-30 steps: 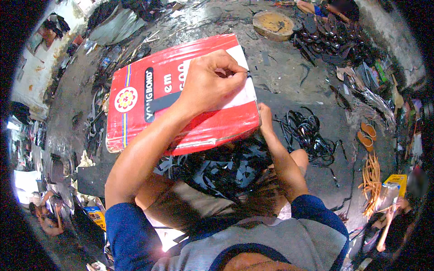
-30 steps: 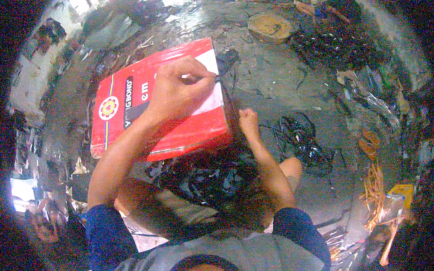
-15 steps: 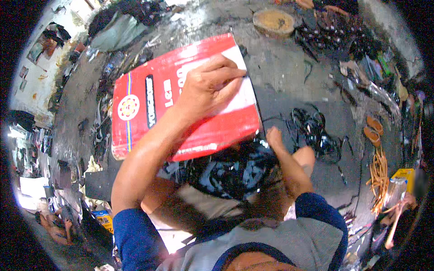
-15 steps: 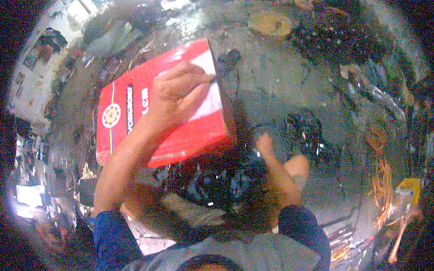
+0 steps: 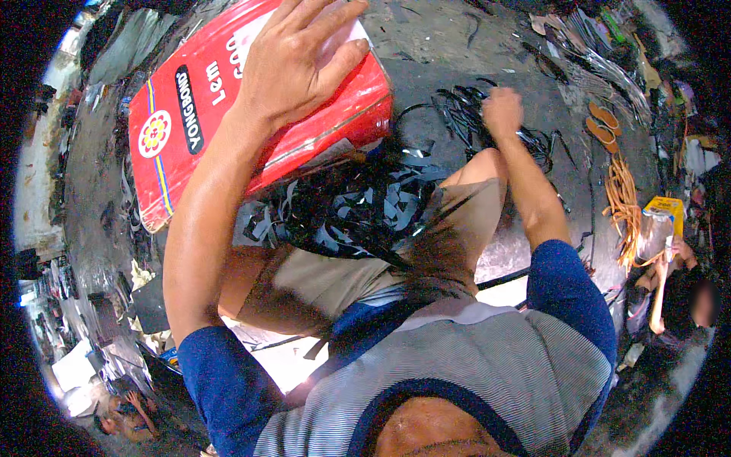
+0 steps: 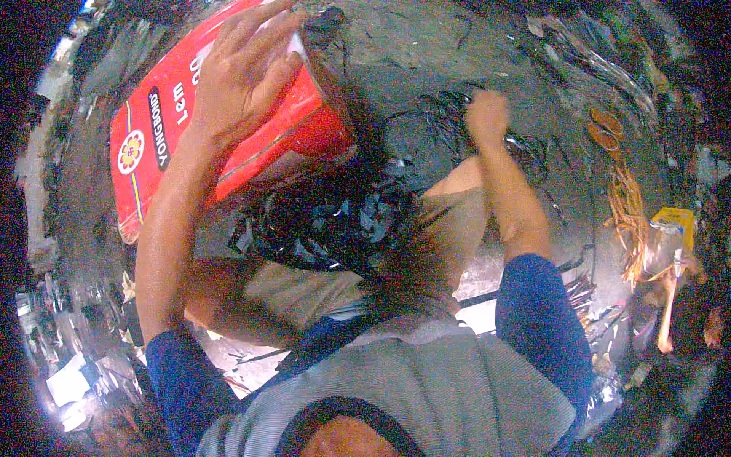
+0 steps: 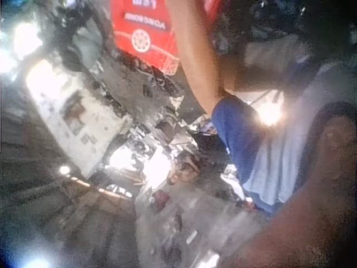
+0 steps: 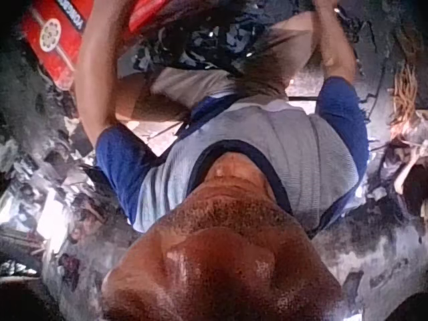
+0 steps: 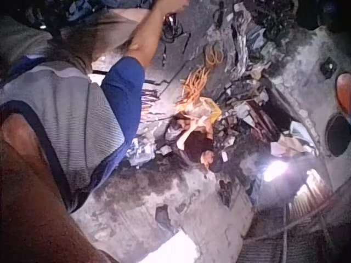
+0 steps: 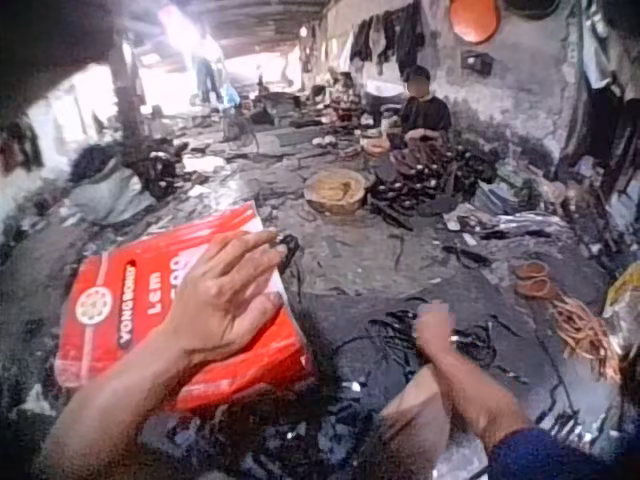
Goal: The person sits on the floor and repeatedly ties black straps around a red box. They pick up straps, wrap them around the box, and secure them with knots.
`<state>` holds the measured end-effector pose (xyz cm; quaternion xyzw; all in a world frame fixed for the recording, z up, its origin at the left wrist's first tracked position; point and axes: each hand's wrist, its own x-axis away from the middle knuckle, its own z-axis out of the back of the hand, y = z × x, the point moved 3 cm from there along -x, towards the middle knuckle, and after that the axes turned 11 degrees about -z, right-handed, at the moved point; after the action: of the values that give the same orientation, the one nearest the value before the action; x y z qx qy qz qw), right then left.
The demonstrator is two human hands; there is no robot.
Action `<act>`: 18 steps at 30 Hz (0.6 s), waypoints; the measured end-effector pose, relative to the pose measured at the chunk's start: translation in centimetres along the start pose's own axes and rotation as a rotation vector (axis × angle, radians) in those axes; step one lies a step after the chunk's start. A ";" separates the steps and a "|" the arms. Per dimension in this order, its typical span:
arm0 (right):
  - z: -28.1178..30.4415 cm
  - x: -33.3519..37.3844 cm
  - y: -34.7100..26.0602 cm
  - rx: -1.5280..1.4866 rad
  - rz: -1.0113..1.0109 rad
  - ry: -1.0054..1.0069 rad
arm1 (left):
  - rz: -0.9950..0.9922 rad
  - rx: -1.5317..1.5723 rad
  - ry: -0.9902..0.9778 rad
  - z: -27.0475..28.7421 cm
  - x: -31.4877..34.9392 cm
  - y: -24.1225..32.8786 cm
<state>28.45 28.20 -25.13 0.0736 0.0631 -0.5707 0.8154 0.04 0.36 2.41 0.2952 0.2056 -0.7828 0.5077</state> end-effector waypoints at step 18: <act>28.6 14.9 -12.8 -0.869 1.134 -0.729 | 0.750 1.288 -0.051 -1.2 6.3 14.0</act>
<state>22.06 4.65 -0.46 -0.4209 -0.0377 0.0183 0.9062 11.26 -8.75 -3.09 0.5661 -0.4201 -0.5292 0.4721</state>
